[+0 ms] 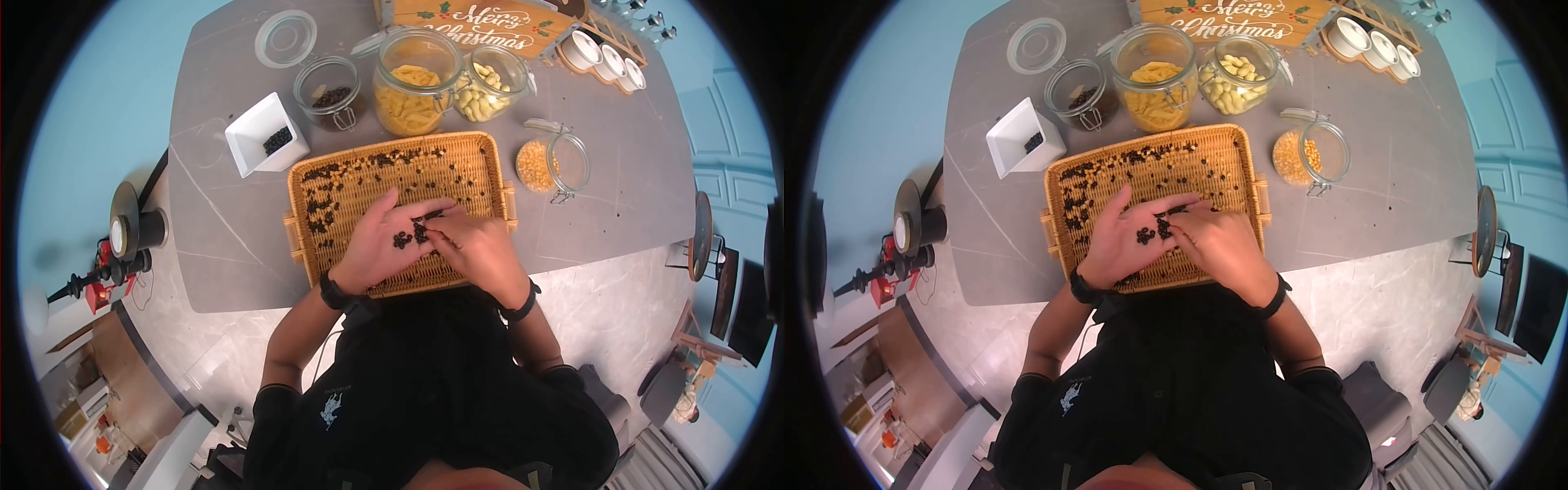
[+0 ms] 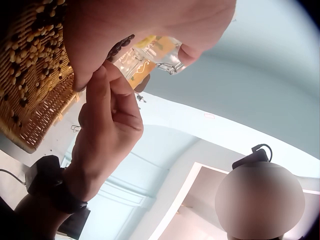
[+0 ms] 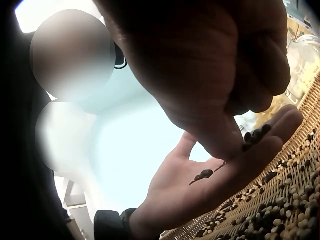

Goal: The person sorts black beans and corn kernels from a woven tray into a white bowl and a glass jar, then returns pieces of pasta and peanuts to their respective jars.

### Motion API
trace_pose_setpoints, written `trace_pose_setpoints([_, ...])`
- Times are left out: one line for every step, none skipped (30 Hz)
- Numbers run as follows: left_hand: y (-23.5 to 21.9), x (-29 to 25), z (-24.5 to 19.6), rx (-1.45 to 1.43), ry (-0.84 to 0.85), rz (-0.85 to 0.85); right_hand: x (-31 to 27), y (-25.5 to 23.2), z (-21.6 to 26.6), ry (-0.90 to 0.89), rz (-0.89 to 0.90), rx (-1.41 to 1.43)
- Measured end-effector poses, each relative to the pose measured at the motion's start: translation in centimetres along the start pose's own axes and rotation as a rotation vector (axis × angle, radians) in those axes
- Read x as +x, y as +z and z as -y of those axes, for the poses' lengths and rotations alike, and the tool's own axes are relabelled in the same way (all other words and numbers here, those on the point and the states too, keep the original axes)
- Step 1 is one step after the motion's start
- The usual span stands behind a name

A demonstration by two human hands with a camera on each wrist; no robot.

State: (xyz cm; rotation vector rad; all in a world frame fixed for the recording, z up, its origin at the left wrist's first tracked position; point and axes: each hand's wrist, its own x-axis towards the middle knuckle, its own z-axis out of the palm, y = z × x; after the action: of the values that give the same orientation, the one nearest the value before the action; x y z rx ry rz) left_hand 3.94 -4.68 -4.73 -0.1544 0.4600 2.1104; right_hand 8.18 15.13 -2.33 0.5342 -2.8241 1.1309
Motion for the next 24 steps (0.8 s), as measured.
trace_pose_setpoints([-0.2,0.1,0.1,0.0,0.002,0.005,0.1,0.0,0.2,0.002,0.021,-0.027])
trace_pose_setpoints([-0.5,0.1,0.2,0.0,0.005,0.011,0.2,0.1,0.2,0.001,0.008,-0.031])
trace_pose_setpoints([-0.7,0.1,0.3,-0.001,0.009,0.016,0.4,0.3,0.2,-0.001,-0.004,-0.035])
trace_pose_setpoints([-0.7,0.1,0.3,-0.003,0.007,0.01,0.4,0.4,0.1,-0.004,-0.016,-0.039])
trace_pose_setpoints([-0.8,0.1,0.3,-0.006,0.007,0.005,0.4,0.4,0.1,0.084,0.001,0.194])
trace_pose_setpoints([-0.8,0.0,0.2,-0.009,0.008,-0.001,0.4,0.4,0.0,0.171,0.02,0.426])
trace_pose_setpoints([-0.7,-0.1,0.1,-0.012,0.006,-0.015,0.3,0.2,-0.3,0.272,0.05,0.655])
trace_pose_setpoints([-0.5,-0.2,0.1,-0.016,0.005,-0.029,0.2,0.0,-0.7,0.385,0.059,0.879])
trace_pose_setpoints([-0.4,-0.2,0.0,-0.022,0.002,-0.042,0.1,-0.8,-1.7,0.515,0.077,1.096])
trace_pose_setpoints([-0.3,-0.3,0.0,-0.03,0.008,-0.038,0.1,-1.2,-2.5,0.647,0.09,1.311])
trace_pose_setpoints([-0.2,-0.3,0.0,-0.039,0.009,-0.027,0.2,-1.3,-3.1,0.668,0.081,1.528])
trace_pose_setpoints([-0.1,-0.1,0.2,-0.048,0.002,-0.009,0.1,-1.7,-3.7,0.683,0.059,1.742])
trace_pose_setpoints([-0.2,0.1,0.3,-0.094,-0.001,0.02,-0.1,-2.1,-4.3,0.689,0.028,1.956])
trace_pose_setpoints([-0.5,0.0,0.3,-0.139,-0.006,0.047,-0.2,-2.0,-4.7,0.654,0.032,2.107])
trace_pose_setpoints([-0.6,0.0,0.3,-0.182,-0.011,0.073,-0.1,-2.2,-4.7,0.627,0.007,2.134])
trace_pose_setpoints([-0.6,0.0,0.3,-0.184,-0.014,0.053,0.1,-2.2,-4.6,0.6,-0.015,2.163])
trace_pose_setpoints([-0.5,0.0,0.3,-0.156,-0.015,0.046,0.3,-2.2,-4.5,0.572,-0.031,2.193])
trace_pose_setpoints([-0.2,0.0,0.3,-0.128,-0.013,0.037,0.3,-2.1,-4.6,0.527,-0.079,2.197])
trace_pose_setpoints([0.0,0.0,0.2,-0.098,-0.009,0.029,0.4,-1.9,-4.6,0.523,-0.135,2.196])
trace_pose_setpoints([0.2,0.0,0.1,-0.085,-0.008,0.032,0.6,-1.8,-4.5,0.519,-0.189,2.196])
trace_pose_setpoints([0.5,0.0,0.0,-0.072,-0.006,0.033,0.6,-1.8,-4.4,0.516,-0.244,2.197])
trace_pose_setpoints([0.6,0.0,0.0,-0.058,-0.004,0.035,0.4,-1.7,-4.9,0.52,-0.27,2.196])
trace_pose_setpoints([0.7,0.0,0.0,-0.059,-0.004,0.033,0.1,-1.3,-5.6,0.523,-0.295,2.195])
trace_pose_setpoints([0.7,0.0,0.0,-0.06,-0.003,0.03,0.4,-1.6,-5.5,0.527,-0.318,2.195])
